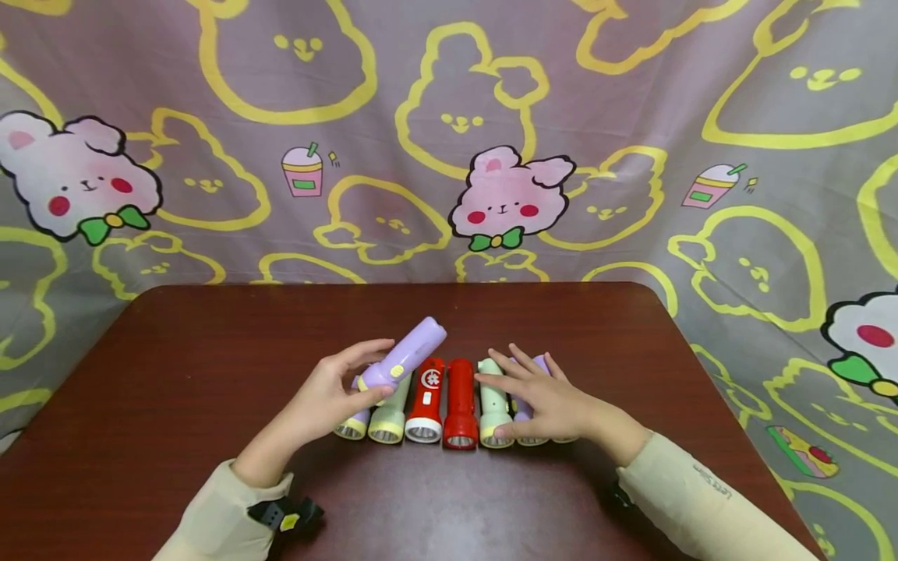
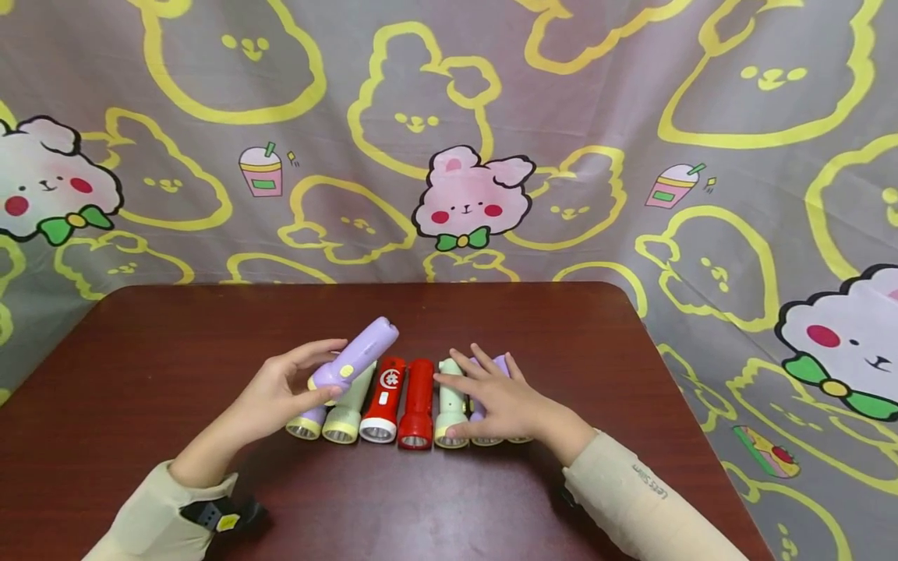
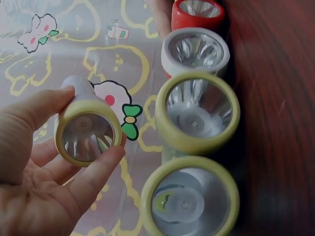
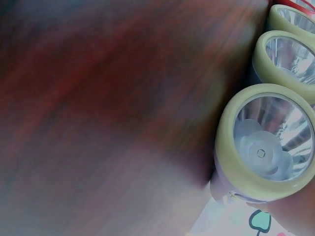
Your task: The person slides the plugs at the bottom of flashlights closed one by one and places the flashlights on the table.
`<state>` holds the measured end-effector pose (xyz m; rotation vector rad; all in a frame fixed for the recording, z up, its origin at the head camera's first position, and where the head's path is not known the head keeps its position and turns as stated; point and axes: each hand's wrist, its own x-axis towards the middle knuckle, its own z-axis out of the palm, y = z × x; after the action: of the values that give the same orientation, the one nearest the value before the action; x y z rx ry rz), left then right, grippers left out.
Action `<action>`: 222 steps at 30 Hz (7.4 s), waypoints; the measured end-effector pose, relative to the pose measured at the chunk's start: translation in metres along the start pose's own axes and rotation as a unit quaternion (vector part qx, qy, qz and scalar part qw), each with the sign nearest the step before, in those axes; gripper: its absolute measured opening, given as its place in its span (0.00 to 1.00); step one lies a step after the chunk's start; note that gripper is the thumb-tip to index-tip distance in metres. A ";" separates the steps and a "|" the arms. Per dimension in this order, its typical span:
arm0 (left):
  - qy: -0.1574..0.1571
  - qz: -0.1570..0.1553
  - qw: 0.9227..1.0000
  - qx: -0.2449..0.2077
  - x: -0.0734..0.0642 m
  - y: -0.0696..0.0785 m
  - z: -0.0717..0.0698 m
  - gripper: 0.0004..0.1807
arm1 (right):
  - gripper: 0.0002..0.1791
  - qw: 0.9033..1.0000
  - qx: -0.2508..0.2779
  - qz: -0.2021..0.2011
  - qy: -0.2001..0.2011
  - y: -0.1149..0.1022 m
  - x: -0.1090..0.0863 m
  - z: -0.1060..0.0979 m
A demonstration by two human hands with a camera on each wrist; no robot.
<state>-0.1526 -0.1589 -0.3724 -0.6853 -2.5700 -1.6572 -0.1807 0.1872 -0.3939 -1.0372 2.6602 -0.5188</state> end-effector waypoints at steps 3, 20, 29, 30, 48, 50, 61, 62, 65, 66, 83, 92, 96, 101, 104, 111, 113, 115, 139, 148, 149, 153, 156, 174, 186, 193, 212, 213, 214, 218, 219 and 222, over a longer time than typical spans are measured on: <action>-0.007 0.001 1.000 -0.008 0.000 0.001 0.003 0.30 | 0.43 1.000 0.003 -0.001 0.002 0.000 0.000 -0.001; -0.020 0.023 0.999 -0.036 0.001 0.001 0.016 0.29 | 0.37 0.996 0.020 -0.037 0.084 -0.008 -0.002 -0.003; -0.028 0.021 0.997 -0.069 0.002 0.006 0.019 0.30 | 0.36 0.969 0.091 -0.079 0.215 -0.028 0.002 -0.017; -0.028 0.023 0.997 -0.068 0.002 0.006 0.019 0.30 | 0.36 0.965 0.098 -0.084 0.229 -0.030 0.002 -0.018; -0.056 0.017 0.991 -0.117 0.002 0.008 0.026 0.30 | 0.33 0.908 0.236 -0.147 0.313 -0.052 0.015 -0.018; -0.062 0.019 0.990 -0.128 0.001 0.008 0.027 0.30 | 0.33 0.901 0.251 -0.157 0.317 -0.053 0.017 -0.018; -0.094 0.025 0.981 -0.168 -0.001 0.012 0.032 0.28 | 0.32 0.882 0.286 -0.191 0.322 -0.055 0.023 -0.016; -0.095 0.026 0.981 -0.169 -0.001 0.012 0.032 0.28 | 0.31 0.881 0.289 -0.190 0.323 -0.055 0.023 -0.016; -0.099 0.025 0.979 -0.177 -0.001 0.011 0.032 0.29 | 0.30 0.878 0.294 -0.191 0.327 -0.056 0.024 -0.016; -0.101 0.024 0.978 -0.181 -0.001 0.011 0.032 0.29 | 0.29 0.877 0.296 -0.190 0.328 -0.057 0.024 -0.016; -0.052 0.030 0.997 -0.052 0.006 0.016 0.038 0.26 | 0.26 0.864 0.320 -0.149 0.360 -0.067 0.026 -0.014; -0.025 0.035 0.999 0.006 0.008 0.023 0.043 0.24 | 0.23 0.842 0.331 -0.166 0.392 -0.065 0.029 -0.008; -0.027 0.032 0.999 0.005 0.009 0.025 0.044 0.24 | 0.22 0.831 0.340 -0.179 0.402 -0.065 0.031 -0.006; -0.039 0.025 0.999 0.001 0.009 0.026 0.045 0.24 | 0.23 0.819 0.359 -0.187 0.406 -0.069 0.031 -0.006; -0.048 0.026 0.998 -0.012 0.008 0.026 0.045 0.24 | 0.22 0.815 0.365 -0.196 0.406 -0.073 0.032 -0.006; -0.065 0.026 0.997 -0.038 0.007 0.025 0.046 0.23 | 0.22 0.815 0.363 -0.202 0.403 -0.078 0.035 -0.004; -0.067 0.024 0.996 -0.044 0.007 0.025 0.046 0.23 | 0.22 0.815 0.366 -0.203 0.400 -0.079 0.036 -0.004; -0.068 0.021 0.996 -0.052 0.007 0.025 0.047 0.24 | 0.22 0.814 0.371 -0.206 0.396 -0.080 0.037 -0.003; -0.066 0.011 0.992 -0.103 0.007 0.027 0.051 0.24 | 0.26 0.801 0.397 -0.208 0.396 -0.082 0.039 -0.002; -0.067 0.007 0.992 -0.108 0.007 0.027 0.052 0.23 | 0.25 0.803 0.397 -0.210 0.392 -0.083 0.038 -0.001; -0.067 0.008 0.992 -0.108 0.007 0.027 0.052 0.23 | 0.25 0.803 0.397 -0.210 0.391 -0.083 0.038 -0.001; -0.067 0.010 0.992 -0.107 0.007 0.027 0.052 0.24 | 0.24 0.804 0.395 -0.212 0.390 -0.084 0.038 -0.001; -0.070 0.011 0.992 -0.108 0.006 0.026 0.052 0.23 | 0.24 0.806 0.393 -0.214 0.387 -0.084 0.038 -0.001; -0.081 0.001 0.991 -0.104 0.006 0.025 0.051 0.25 | 0.23 0.814 0.424 -0.201 0.342 -0.084 0.037 -0.002; -0.081 0.008 0.991 -0.104 0.006 0.025 0.050 0.25 | 0.23 0.814 0.422 -0.207 0.343 -0.084 0.039 -0.002; -0.078 0.010 0.992 -0.103 0.004 0.024 0.050 0.24 | 0.23 0.817 0.427 -0.201 0.331 -0.086 0.040 -0.002; -0.060 0.055 0.992 -0.099 0.002 0.024 0.041 0.24 | 0.25 0.826 0.420 -0.217 0.307 -0.095 0.044 -0.009; -0.059 0.055 0.992 -0.095 0.001 0.024 0.040 0.24 | 0.25 0.827 0.419 -0.218 0.307 -0.096 0.045 -0.009; -0.057 0.055 0.993 -0.091 0.000 0.024 0.039 0.23 | 0.26 0.828 0.416 -0.219 0.307 -0.097 0.046 -0.009; -0.050 0.050 0.995 -0.072 -0.002 0.022 0.035 0.23 | 0.28 0.833 0.405 -0.222 0.305 -0.098 0.049 -0.008; -0.049 0.048 0.995 -0.067 -0.003 0.021 0.034 0.22 | 0.28 0.836 0.400 -0.221 0.304 -0.098 0.050 -0.007; -0.049 0.043 0.996 -0.057 -0.005 0.020 0.033 0.21 | 0.28 0.849 0.376 -0.220 0.298 -0.099 0.051 -0.004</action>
<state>-0.1338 -0.1253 -0.3706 -0.8929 -2.4843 -1.7988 -0.1589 0.0852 -0.3540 -1.3346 2.1919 -2.0640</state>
